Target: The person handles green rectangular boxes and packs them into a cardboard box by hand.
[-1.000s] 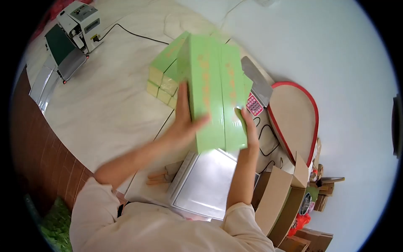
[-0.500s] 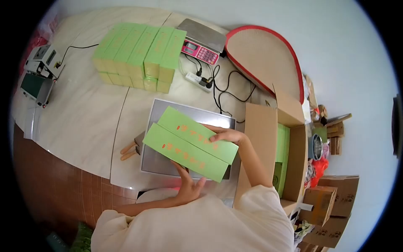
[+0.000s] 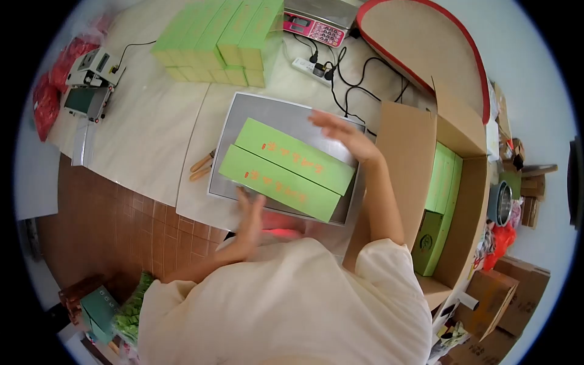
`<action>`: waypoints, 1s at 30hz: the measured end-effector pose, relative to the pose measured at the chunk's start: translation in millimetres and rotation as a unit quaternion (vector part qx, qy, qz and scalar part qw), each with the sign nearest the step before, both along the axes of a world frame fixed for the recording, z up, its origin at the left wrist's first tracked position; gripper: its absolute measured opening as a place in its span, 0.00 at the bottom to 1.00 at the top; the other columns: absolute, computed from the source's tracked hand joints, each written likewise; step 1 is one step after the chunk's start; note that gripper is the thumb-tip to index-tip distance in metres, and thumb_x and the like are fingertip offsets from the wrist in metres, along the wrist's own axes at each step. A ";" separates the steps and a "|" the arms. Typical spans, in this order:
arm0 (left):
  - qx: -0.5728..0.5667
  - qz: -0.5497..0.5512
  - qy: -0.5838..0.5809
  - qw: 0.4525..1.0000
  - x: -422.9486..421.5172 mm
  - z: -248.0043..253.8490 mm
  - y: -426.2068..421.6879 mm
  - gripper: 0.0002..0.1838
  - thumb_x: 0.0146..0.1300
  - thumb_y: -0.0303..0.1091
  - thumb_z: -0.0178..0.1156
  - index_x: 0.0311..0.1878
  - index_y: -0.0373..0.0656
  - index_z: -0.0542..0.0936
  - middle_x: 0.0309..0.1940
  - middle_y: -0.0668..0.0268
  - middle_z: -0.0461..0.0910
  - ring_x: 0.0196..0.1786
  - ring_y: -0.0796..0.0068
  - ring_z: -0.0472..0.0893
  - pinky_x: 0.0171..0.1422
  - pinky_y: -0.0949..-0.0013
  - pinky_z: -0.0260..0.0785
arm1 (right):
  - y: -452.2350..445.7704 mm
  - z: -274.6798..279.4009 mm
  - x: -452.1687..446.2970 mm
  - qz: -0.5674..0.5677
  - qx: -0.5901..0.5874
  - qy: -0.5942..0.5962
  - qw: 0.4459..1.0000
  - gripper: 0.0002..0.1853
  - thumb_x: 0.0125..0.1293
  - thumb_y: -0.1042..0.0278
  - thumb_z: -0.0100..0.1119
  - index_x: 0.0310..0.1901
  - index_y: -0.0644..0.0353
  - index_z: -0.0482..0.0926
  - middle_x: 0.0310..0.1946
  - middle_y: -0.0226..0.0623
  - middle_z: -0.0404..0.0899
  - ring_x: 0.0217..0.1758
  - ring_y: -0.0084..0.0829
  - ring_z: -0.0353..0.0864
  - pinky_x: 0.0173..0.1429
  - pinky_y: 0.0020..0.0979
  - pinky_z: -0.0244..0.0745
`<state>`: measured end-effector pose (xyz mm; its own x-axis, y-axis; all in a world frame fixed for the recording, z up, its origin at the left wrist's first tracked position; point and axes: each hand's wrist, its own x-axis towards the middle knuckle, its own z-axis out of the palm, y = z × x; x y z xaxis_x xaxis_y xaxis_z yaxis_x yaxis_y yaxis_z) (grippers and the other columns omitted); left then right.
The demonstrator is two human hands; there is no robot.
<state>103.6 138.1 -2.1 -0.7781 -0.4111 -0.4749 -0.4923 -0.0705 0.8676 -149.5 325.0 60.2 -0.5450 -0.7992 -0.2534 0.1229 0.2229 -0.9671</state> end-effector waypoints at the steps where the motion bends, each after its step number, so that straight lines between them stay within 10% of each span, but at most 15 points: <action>1: -0.010 0.037 0.034 0.999 -0.9 1.4 -17.6 0.44 0.67 0.48 0.50 0.73 0.39 0.35 0.74 0.49 0.36 0.76 0.56 0.38 0.77 0.59 0.34 | 9.0 7.8 1.1 -0.105 -0.029 0.027 0.994 0.27 0.69 0.60 0.49 0.67 0.59 0.63 0.62 0.41 0.70 0.67 0.34 0.65 0.69 0.34 0.58; 8: -0.045 0.054 0.171 0.983 -57.4 33.4 -101.1 0.36 0.71 0.44 0.46 0.73 0.37 0.44 0.74 0.55 0.45 0.76 0.64 0.45 0.77 0.64 0.39 | 55.1 -19.8 53.6 -0.444 -0.069 0.008 0.893 0.23 0.72 0.54 0.46 0.59 0.62 0.72 0.53 0.40 0.77 0.57 0.31 0.74 0.62 0.32 0.66; 13: -0.037 -0.155 0.102 0.982 -99.1 24.3 -118.7 0.32 0.71 0.45 0.47 0.71 0.37 0.55 0.70 0.57 0.58 0.73 0.68 0.56 0.74 0.68 0.46 | 25.1 -36.2 119.3 -0.462 -0.070 0.005 0.884 0.35 0.70 0.43 0.41 0.70 0.61 0.56 0.72 0.45 0.52 0.76 0.36 0.47 0.76 0.38 0.38; 30: 0.070 -0.240 0.024 0.968 -106.5 31.9 -115.5 0.39 0.70 0.59 0.43 0.72 0.39 0.53 0.71 0.58 0.56 0.74 0.66 0.53 0.75 0.67 0.40 | -8.1 -27.9 146.3 -0.497 -0.016 -0.050 0.866 0.30 0.73 0.51 0.40 0.72 0.49 0.50 0.74 0.37 0.46 0.76 0.35 0.46 0.74 0.33 0.44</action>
